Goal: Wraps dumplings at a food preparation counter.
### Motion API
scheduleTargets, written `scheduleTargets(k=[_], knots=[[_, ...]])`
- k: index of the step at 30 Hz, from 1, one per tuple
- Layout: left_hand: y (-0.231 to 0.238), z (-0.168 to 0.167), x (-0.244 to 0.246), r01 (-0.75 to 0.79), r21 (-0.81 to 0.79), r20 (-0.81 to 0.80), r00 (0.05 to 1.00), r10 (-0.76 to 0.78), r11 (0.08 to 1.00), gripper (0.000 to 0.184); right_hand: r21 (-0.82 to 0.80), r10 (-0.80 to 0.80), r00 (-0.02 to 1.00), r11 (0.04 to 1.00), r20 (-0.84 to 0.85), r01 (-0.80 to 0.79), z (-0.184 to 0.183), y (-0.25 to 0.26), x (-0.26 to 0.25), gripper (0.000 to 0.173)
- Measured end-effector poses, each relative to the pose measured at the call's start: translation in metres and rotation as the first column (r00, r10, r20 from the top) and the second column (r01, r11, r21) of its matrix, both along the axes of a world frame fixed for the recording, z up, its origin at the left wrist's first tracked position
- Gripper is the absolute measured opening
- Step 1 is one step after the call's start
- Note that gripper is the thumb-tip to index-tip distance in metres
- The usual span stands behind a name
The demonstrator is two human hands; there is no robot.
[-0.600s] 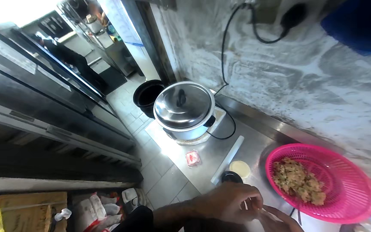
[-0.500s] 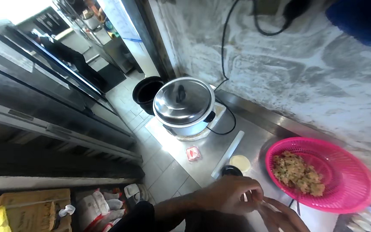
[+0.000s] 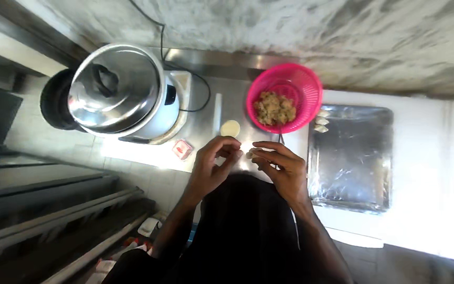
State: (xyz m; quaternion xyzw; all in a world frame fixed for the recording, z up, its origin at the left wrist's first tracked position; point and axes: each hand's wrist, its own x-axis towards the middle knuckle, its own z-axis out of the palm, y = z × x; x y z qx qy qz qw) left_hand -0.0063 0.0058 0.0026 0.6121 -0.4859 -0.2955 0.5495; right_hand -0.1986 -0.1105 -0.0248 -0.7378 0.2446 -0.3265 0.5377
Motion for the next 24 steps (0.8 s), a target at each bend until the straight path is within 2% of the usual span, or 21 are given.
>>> scheduleTargets(k=[4,13,18,20,22,24], knots=[[-0.007,-0.008,-0.008,-0.035,-0.079,0.004,0.999,0.036,0.996,0.014,0.102,-0.045,0.994,0.994,0.097,0.035,0.004,-0.001,0.002,0.019],[-0.014,-0.012,-0.018,-0.035,-0.208,0.157,0.985,0.069,0.977,0.015,0.101,-0.077,0.991,0.993,0.109,0.066,0.009,0.001,0.006,0.019],[-0.014,-0.014,-0.017,-0.024,-0.176,0.209,0.976,0.061,0.984,0.012,0.084,-0.076,0.993,0.994,0.089,0.069,0.01,0.001,0.006,0.018],[-0.015,-0.013,-0.014,0.02,-0.143,0.226,0.974,0.013,0.99,0.011,0.083,-0.055,0.995,0.995,0.078,0.049,0.009,0.001,0.005,0.017],[-0.016,-0.014,-0.01,0.105,-0.105,0.184,0.979,-0.084,0.989,0.015,0.062,-0.041,0.997,0.997,0.071,0.037,0.008,0.0,0.004,0.014],[-0.018,-0.02,-0.011,0.199,-0.103,-0.022,0.979,-0.202,0.975,0.034,0.031,-0.041,0.997,0.999,0.06,0.039,0.008,-0.001,0.005,0.012]])
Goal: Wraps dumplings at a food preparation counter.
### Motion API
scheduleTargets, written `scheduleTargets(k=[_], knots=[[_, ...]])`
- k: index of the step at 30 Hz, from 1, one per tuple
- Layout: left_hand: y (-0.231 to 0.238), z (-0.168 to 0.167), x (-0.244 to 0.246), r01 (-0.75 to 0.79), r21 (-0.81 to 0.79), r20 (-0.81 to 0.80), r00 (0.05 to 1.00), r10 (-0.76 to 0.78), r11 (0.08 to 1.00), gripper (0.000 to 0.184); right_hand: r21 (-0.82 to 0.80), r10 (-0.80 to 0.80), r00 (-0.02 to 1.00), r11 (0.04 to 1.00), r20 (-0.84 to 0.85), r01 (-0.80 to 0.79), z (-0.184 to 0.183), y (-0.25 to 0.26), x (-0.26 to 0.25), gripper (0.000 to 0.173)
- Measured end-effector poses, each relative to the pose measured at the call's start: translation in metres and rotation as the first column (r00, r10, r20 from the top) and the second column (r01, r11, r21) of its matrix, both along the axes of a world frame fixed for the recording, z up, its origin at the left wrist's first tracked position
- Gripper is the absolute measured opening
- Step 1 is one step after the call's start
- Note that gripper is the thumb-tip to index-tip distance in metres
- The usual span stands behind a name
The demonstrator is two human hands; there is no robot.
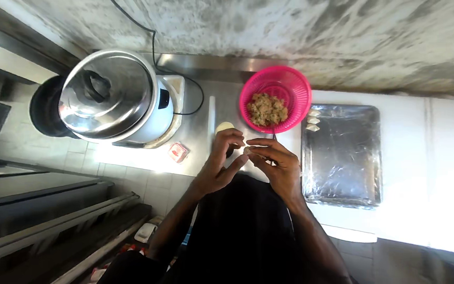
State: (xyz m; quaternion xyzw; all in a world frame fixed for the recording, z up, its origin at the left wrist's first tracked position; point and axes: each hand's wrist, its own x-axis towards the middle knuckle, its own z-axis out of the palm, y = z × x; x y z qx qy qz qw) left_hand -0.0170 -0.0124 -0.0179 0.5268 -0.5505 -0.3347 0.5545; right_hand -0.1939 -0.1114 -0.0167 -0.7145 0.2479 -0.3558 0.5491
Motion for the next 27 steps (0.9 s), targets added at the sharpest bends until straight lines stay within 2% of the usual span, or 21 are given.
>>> scheduleTargets(k=[1,2,4,5,6,9,21,23,25,27], knots=[[-0.002,-0.005,-0.003,0.061,0.025,-0.171,0.984,-0.055,0.998,0.047,-0.026,-0.005,1.0,1.0,-0.007,0.004,0.0,0.0,0.001,0.011],[-0.004,-0.012,-0.008,0.112,0.052,-0.364,0.927,-0.086,0.992,0.06,-0.066,-0.007,1.0,0.998,-0.021,0.005,-0.002,-0.001,0.001,0.011],[-0.009,-0.02,-0.018,0.204,0.06,-0.693,0.714,-0.106,0.977,0.071,-0.204,-0.055,0.994,0.978,-0.099,0.033,-0.01,-0.001,0.004,0.013],[-0.012,-0.02,-0.023,0.213,0.069,-0.781,0.62,-0.08,0.975,0.071,-0.29,-0.095,0.985,0.956,-0.142,0.051,-0.014,-0.002,0.005,0.014],[-0.014,-0.02,-0.027,0.212,0.092,-0.82,0.57,-0.046,0.973,0.07,-0.369,-0.13,0.978,0.928,-0.165,0.061,-0.018,-0.003,0.007,0.015],[-0.018,-0.017,-0.03,0.193,0.172,-0.812,0.584,0.028,0.966,0.07,-0.492,-0.15,0.981,0.868,-0.127,0.069,-0.027,-0.006,0.008,0.013],[-0.021,-0.017,-0.02,0.289,0.251,-0.86,0.505,0.076,0.924,0.067,-0.582,-0.105,0.988,0.813,-0.115,0.019,-0.032,-0.014,0.008,0.015],[-0.02,-0.014,-0.021,0.263,0.256,-0.867,0.487,0.102,0.93,0.065,-0.573,-0.131,0.984,0.819,-0.123,0.037,-0.03,-0.012,0.008,0.015],[-0.019,-0.012,-0.023,0.185,0.248,-0.865,0.484,0.132,0.951,0.061,-0.573,-0.168,0.976,0.818,-0.138,0.06,-0.027,-0.01,0.008,0.022],[-0.019,-0.01,-0.024,0.136,0.199,-0.863,0.494,0.108,0.971,0.062,-0.567,-0.2,0.975,0.817,-0.101,0.109,-0.027,-0.009,0.009,0.018]])
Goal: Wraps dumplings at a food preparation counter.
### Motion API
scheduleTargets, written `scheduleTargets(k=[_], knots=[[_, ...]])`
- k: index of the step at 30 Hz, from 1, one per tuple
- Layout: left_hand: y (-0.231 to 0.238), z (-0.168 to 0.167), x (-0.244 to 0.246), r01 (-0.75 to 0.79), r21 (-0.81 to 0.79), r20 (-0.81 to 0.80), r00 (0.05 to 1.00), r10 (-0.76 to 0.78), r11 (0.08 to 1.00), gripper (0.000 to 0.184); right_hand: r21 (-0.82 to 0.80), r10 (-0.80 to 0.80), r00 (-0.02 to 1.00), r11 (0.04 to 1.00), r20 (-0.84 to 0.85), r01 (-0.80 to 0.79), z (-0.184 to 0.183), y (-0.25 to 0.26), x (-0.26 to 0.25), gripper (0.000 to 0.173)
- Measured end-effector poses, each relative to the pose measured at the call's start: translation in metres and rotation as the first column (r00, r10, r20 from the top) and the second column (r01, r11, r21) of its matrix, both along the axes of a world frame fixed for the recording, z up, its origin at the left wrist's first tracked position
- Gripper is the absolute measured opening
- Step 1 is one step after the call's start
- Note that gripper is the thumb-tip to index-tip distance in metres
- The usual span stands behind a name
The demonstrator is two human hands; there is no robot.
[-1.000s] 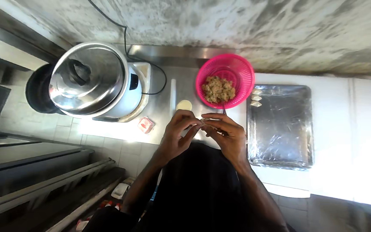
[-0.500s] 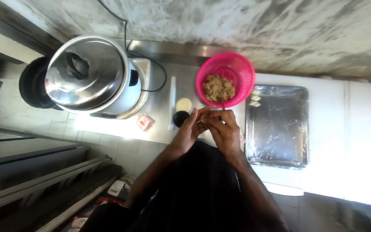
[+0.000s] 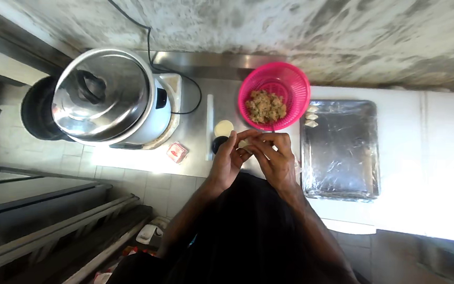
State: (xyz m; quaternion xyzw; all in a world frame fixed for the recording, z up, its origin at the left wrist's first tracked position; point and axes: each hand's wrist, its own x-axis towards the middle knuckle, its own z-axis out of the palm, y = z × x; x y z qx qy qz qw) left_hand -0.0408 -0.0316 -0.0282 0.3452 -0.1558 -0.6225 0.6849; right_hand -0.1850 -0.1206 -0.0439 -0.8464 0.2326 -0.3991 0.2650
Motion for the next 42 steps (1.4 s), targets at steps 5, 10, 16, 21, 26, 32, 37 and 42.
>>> scheduleTargets(k=[5,10,16,21,26,32,37,42], knots=[[-0.002,0.008,-0.005,-0.013,-0.038,-0.059,0.998,0.011,0.999,0.062,-0.075,0.003,0.997,0.997,0.078,0.003,-0.002,-0.001,-0.003,0.014],[-0.004,0.013,-0.007,-0.103,-0.07,-0.112,0.989,0.095,0.992,0.056,-0.08,-0.012,0.996,0.997,0.088,0.019,0.004,0.0,-0.004,0.012],[-0.009,0.02,-0.009,0.001,-0.009,-0.116,0.993,-0.002,1.0,0.037,-0.123,-0.001,0.998,0.992,0.062,0.008,0.007,-0.002,-0.007,0.012],[-0.011,0.023,-0.009,-0.012,0.074,-0.122,0.992,0.021,0.997,0.033,-0.146,0.002,0.999,0.989,-0.032,-0.007,0.014,-0.009,-0.015,0.023],[-0.012,0.02,-0.007,0.126,0.067,-0.176,0.978,-0.112,0.99,0.061,-0.088,0.147,0.989,0.985,-0.013,-0.148,0.012,-0.016,-0.016,0.014],[-0.026,0.012,-0.008,0.06,-0.074,-0.367,0.927,-0.084,0.995,0.088,0.257,0.069,0.982,0.96,0.174,-0.113,0.015,0.004,-0.002,0.011],[-0.036,0.025,-0.013,0.013,-0.153,-0.341,0.938,-0.065,0.988,0.089,0.169,0.013,0.987,0.985,0.161,-0.041,0.009,0.012,0.005,0.009],[-0.037,0.023,-0.008,0.068,-0.183,-0.365,0.921,-0.132,0.981,0.094,0.048,0.058,0.996,0.997,0.064,-0.061,0.014,0.001,0.0,0.017]])
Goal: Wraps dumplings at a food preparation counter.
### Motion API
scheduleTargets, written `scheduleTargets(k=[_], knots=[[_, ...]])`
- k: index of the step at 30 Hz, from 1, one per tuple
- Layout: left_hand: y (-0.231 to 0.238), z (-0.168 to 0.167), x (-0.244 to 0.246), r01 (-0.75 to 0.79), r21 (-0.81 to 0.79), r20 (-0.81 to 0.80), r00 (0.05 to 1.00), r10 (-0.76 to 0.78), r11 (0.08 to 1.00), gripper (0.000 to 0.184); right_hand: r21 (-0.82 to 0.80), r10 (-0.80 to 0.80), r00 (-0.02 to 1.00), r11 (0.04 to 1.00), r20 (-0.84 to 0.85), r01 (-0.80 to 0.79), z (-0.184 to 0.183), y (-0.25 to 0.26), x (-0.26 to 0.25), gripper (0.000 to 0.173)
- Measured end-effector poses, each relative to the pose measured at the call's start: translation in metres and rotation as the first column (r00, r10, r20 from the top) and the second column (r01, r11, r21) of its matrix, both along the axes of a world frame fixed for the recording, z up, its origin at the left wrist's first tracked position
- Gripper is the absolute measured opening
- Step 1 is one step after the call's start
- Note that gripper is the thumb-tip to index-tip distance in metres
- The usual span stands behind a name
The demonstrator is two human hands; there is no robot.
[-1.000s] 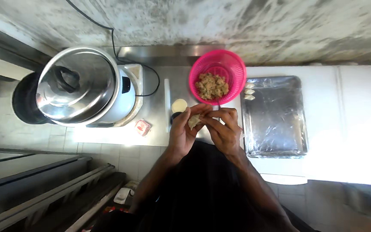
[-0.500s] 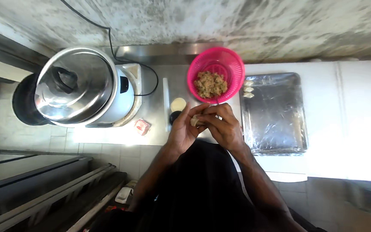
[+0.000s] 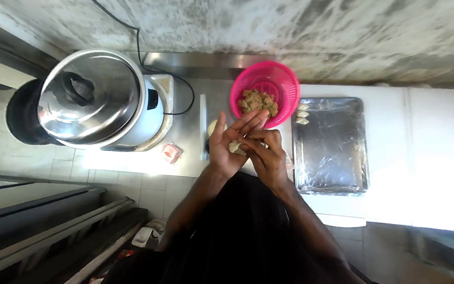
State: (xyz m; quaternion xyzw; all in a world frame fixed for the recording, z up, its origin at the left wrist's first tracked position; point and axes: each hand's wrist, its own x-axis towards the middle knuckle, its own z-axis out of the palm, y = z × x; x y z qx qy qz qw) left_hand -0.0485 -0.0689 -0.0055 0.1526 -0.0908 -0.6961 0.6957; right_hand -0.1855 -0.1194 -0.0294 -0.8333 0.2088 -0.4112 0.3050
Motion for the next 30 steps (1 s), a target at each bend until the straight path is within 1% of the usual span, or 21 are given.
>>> scheduleTargets(k=[2,5,8,11,13,15,19,21,22,24,25,27,28,30], knots=[[0.0,-0.003,0.002,0.041,-0.022,-0.014,0.999,-0.041,0.999,0.092,-0.096,0.031,0.999,0.995,-0.011,-0.032,0.001,-0.005,-0.001,0.021],[0.001,-0.008,0.003,0.125,0.001,-0.022,0.992,-0.125,0.992,0.088,-0.202,0.134,0.991,0.971,0.006,-0.13,0.003,-0.007,-0.002,0.01],[0.004,-0.015,0.006,0.183,0.007,-0.033,0.983,-0.182,0.983,0.087,-0.207,0.198,0.98,0.958,-0.017,-0.198,0.002,-0.008,0.0,0.011],[0.01,-0.019,0.012,0.203,0.043,-0.03,0.979,-0.201,0.978,0.085,-0.164,0.204,0.978,0.964,-0.051,-0.209,0.001,-0.005,0.003,0.012],[0.014,-0.02,0.016,0.19,0.06,-0.039,0.981,-0.188,0.98,0.086,-0.123,0.192,0.979,0.972,-0.068,-0.199,0.0,-0.002,0.006,0.016],[0.016,-0.022,0.019,0.158,0.033,-0.004,0.987,-0.158,0.987,0.09,-0.079,0.191,0.981,0.978,-0.032,-0.193,-0.004,0.001,0.008,0.012],[0.016,-0.023,0.018,0.124,0.017,-0.012,0.992,-0.124,0.992,0.094,-0.139,0.142,0.99,0.98,0.004,-0.14,-0.01,0.007,0.01,0.011],[0.015,-0.019,0.015,0.054,0.0,-0.034,0.998,-0.054,0.999,0.096,-0.138,0.098,0.995,0.986,-0.011,-0.098,-0.01,0.009,0.01,0.014],[0.013,-0.018,0.014,0.002,-0.016,-0.041,0.999,-0.003,1.0,0.096,-0.113,0.078,0.997,0.99,-0.012,-0.079,-0.01,0.008,0.009,0.016],[0.009,-0.015,0.011,-0.08,-0.031,-0.048,0.996,0.078,0.996,0.096,-0.06,0.04,0.999,0.997,0.026,-0.038,-0.012,0.006,0.008,0.013],[0.006,-0.014,0.01,-0.088,-0.034,-0.043,0.995,0.087,0.996,0.096,-0.052,0.03,0.998,0.998,0.049,-0.027,-0.013,0.003,0.006,0.011],[0.002,-0.014,0.007,-0.045,-0.037,-0.008,0.999,0.044,0.998,0.096,-0.075,0.015,0.997,0.997,0.077,-0.009,-0.014,-0.001,0.003,0.011],[0.001,-0.014,0.005,-0.021,-0.031,0.005,1.0,0.021,0.999,0.096,-0.088,0.003,0.997,0.996,0.081,0.004,-0.015,-0.003,0.001,0.011],[-0.001,-0.012,0.001,-0.022,-0.013,0.034,0.999,0.022,1.0,0.096,-0.094,-0.029,0.998,0.995,0.052,0.034,-0.015,-0.007,-0.004,0.014]])
